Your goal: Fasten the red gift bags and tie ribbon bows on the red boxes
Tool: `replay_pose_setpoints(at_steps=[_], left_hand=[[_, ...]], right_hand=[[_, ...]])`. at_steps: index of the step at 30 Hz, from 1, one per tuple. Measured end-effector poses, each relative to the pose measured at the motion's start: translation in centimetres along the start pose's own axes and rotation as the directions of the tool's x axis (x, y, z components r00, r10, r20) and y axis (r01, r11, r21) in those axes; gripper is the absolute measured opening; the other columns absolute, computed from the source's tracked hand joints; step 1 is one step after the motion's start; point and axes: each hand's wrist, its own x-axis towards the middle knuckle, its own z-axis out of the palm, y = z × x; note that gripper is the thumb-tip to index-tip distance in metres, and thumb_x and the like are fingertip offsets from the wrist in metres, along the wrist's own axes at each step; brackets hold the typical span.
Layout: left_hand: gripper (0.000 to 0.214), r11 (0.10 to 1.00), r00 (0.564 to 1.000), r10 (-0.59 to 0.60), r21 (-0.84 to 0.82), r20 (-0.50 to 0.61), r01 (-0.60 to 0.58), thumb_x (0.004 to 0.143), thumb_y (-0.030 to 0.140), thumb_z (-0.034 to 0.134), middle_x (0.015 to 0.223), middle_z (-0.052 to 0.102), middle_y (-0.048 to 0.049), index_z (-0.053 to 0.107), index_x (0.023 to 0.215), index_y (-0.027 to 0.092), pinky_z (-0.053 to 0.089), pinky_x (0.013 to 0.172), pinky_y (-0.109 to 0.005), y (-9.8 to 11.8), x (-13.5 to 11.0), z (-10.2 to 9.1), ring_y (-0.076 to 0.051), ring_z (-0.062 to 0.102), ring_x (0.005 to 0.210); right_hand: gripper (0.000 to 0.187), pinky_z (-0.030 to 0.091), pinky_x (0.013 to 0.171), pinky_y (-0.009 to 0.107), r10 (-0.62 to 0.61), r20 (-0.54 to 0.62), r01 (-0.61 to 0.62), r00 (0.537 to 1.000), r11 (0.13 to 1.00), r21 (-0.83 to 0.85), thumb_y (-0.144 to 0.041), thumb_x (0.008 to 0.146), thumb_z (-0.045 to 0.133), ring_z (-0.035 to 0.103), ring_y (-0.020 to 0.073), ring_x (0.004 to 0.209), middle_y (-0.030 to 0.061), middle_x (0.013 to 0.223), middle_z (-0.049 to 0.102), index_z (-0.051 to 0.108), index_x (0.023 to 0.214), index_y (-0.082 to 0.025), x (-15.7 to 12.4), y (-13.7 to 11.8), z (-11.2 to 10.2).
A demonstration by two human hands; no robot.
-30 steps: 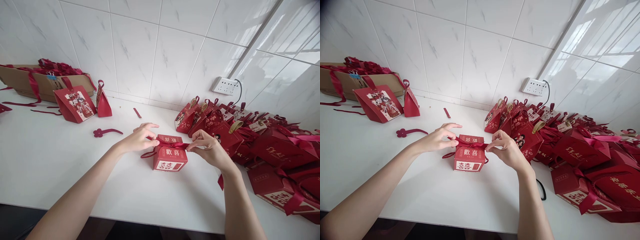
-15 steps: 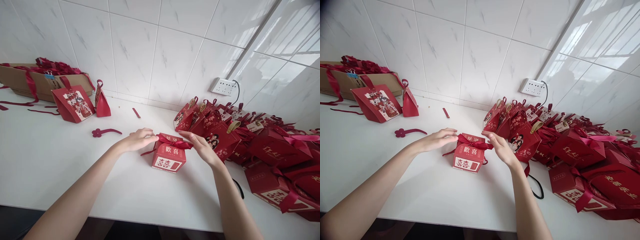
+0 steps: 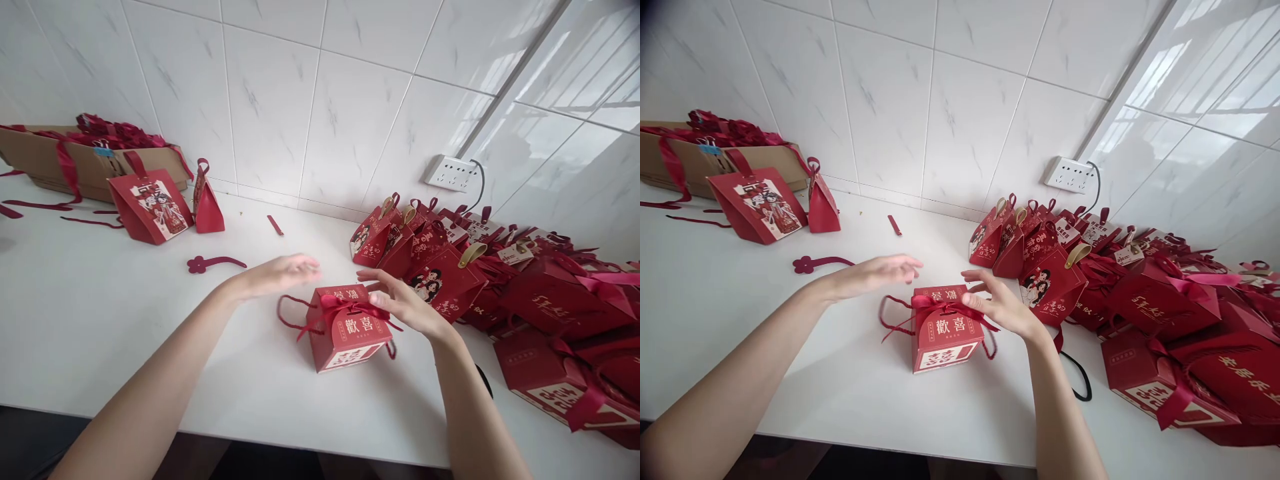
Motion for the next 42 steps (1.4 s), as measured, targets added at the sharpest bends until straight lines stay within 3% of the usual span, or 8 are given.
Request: replay_pose_setpoints(at_steps=[3,10,13,17,21,27,35,42], left_hand=[[0.067,1.0,0.95,-0.005,-0.007,0.313,0.007,0.068,0.054,0.065,0.124,0.058,-0.0064,0.049,0.126,0.026,0.044,0.092,-0.034,0.4,-0.5,-0.2,-0.025,0.054,0.113],[0.06,0.995,0.925,0.1,-0.041,0.366,-0.091,0.071,0.046,0.067,0.125,0.058,-0.0052,0.049,0.126,0.029,0.045,0.089,-0.033,-0.1,-0.1,0.9,-0.024,0.054,0.113],[0.061,0.988,0.938,0.149,-0.082,0.313,-0.129,0.072,0.042,0.067,0.127,0.055,-0.0048,0.047,0.127,0.028,0.045,0.091,-0.032,-0.3,0.2,0.8,-0.023,0.051,0.117],[0.063,0.979,0.987,0.157,-0.127,-0.026,-0.159,0.073,0.042,0.065,0.138,0.045,-0.0038,0.041,0.13,0.028,0.045,0.09,-0.031,-0.6,0.6,0.8,-0.023,0.043,0.125],[0.056,0.989,0.969,0.056,-0.12,-0.24,-0.087,0.075,0.053,0.058,0.119,0.057,-0.0069,0.048,0.121,0.024,0.046,0.084,-0.035,-0.6,0.9,1.1,-0.023,0.056,0.106],[0.045,0.993,0.981,0.03,-0.106,-0.193,-0.051,0.073,0.054,0.059,0.089,0.064,-0.0029,0.053,0.103,0.021,0.045,0.069,-0.032,-0.9,1.2,1.2,-0.019,0.062,0.078],[0.059,0.994,0.995,0.007,-0.104,-0.099,-0.017,0.07,0.047,0.064,0.075,0.06,0.0016,0.042,0.118,0.021,0.041,0.064,-0.03,-0.3,0.6,1.3,-0.016,0.058,0.07],[0.098,0.997,0.998,0.053,-0.057,-0.037,-0.055,0.071,0.038,0.065,0.069,0.057,0.005,0.001,0.145,0.027,0.042,0.074,-0.03,1.3,-0.7,1.9,-0.016,0.058,0.073]], right_hand=[[0.078,0.049,0.09,0.045,-0.048,0.17,0.036,0.984,0.997,0.074,-0.066,0.068,0.06,0.053,0.0312,0.116,0.0162,0.133,0.049,0.045,0.131,-0.021,-0.3,0.6,-0.5],[0.11,0.04,0.102,0.047,-0.126,0.331,0.119,0.935,0.992,0.04,-0.032,0.057,0.082,0.039,0.0287,0.13,0.012,0.14,0.043,0.018,0.145,-0.03,-1.5,1.2,-1.4],[0.103,0.043,0.101,0.044,-0.156,0.231,0.162,0.96,0.987,-0.005,-0.024,0.06,0.079,0.039,0.028,0.131,0.0109,0.144,0.037,0.02,0.144,-0.03,-1.2,1.0,-0.8],[0.097,0.042,0.102,0.044,-0.27,-0.024,0.267,0.962,0.959,-0.091,-0.02,0.065,0.074,0.036,0.0266,0.132,0.0079,0.146,0.03,0.018,0.144,-0.033,0.0,1.0,0.8],[0.093,0.039,0.105,0.047,-0.35,-0.134,0.32,0.927,0.926,-0.199,-0.021,0.068,0.071,0.035,0.0274,0.131,0.0071,0.146,0.028,0.018,0.143,-0.033,1.0,1.6,2.2],[0.092,0.04,0.103,0.05,-0.381,-0.138,0.344,0.914,0.909,-0.235,-0.024,0.069,0.071,0.032,0.0292,0.133,0.0075,0.145,0.027,0.017,0.143,-0.034,1.4,2.1,2.6],[0.088,0.04,0.102,0.052,-0.376,-0.191,0.319,0.907,0.908,-0.272,-0.026,0.068,0.071,0.034,0.0293,0.13,0.0098,0.142,0.03,0.022,0.141,-0.032,1.6,2.0,2.7],[0.09,0.04,0.102,0.051,-0.337,-0.198,0.288,0.921,0.927,-0.239,-0.027,0.068,0.072,0.034,0.0282,0.13,0.0087,0.142,0.03,0.02,0.141,-0.032,1.5,2.0,2.7]])
